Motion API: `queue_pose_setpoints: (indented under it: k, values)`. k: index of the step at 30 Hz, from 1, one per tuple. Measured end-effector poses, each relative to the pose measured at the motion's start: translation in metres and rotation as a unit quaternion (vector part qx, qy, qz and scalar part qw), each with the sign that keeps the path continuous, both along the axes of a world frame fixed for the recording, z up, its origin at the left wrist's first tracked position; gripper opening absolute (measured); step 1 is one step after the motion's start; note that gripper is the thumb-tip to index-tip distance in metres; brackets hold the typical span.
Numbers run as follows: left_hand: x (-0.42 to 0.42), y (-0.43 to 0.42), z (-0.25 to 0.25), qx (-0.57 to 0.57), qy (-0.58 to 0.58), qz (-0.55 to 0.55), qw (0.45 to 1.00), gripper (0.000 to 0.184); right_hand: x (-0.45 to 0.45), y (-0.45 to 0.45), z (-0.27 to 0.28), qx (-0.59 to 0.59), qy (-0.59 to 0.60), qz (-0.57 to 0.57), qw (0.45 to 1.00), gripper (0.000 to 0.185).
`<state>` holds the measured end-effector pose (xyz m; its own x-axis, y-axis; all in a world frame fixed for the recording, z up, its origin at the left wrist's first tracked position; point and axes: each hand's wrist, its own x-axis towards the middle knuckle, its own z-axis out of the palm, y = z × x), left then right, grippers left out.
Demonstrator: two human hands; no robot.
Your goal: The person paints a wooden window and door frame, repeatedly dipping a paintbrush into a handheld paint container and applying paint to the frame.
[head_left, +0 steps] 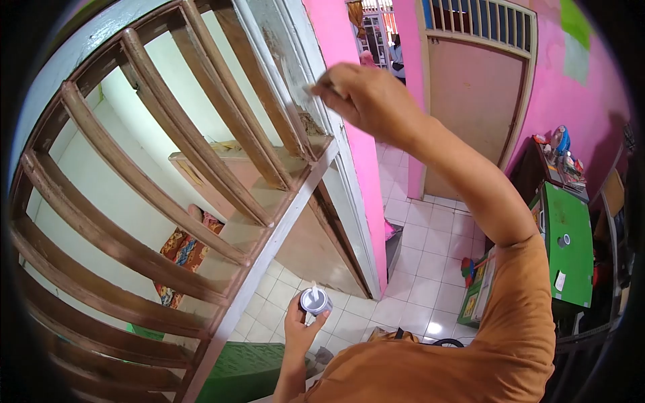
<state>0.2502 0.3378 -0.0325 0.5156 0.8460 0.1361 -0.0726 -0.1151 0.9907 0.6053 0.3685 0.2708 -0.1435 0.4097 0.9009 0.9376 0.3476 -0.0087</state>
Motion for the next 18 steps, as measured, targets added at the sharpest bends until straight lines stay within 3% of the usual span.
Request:
queue_pose_setpoints:
  k: [4, 7, 10, 12, 18]
  values:
    - [-0.002, 0.002, -0.004, 0.01, -0.003, -0.011, 1.0, 0.067, 0.003, 0.008, 0.037, 0.146, 0.002, 0.031, 0.989, 0.022]
    - [0.001, 0.001, -0.002, 0.001, -0.001, -0.012, 1.0, 0.067, -0.001, 0.008, 0.04, 0.143, 0.004, 0.046, 0.989, 0.022]
    - [-0.002, 0.0, -0.004, -0.006, 0.013, -0.01, 1.0, 0.067, -0.008, 0.004, 0.016, -0.019, -0.003, -0.001, 1.0, 0.023]
    - [-0.003, 0.001, -0.007, -0.009, 0.013, -0.011, 1.0, 0.067, -0.002, 0.011, 0.003, 0.011, -0.033, -0.006, 0.999, 0.024]
    - [-0.003, 0.001, 0.003, -0.018, 0.038, -0.001, 0.999, 0.066, 0.004, 0.031, 0.028, 0.152, 0.024, 0.032, 0.988, 0.023]
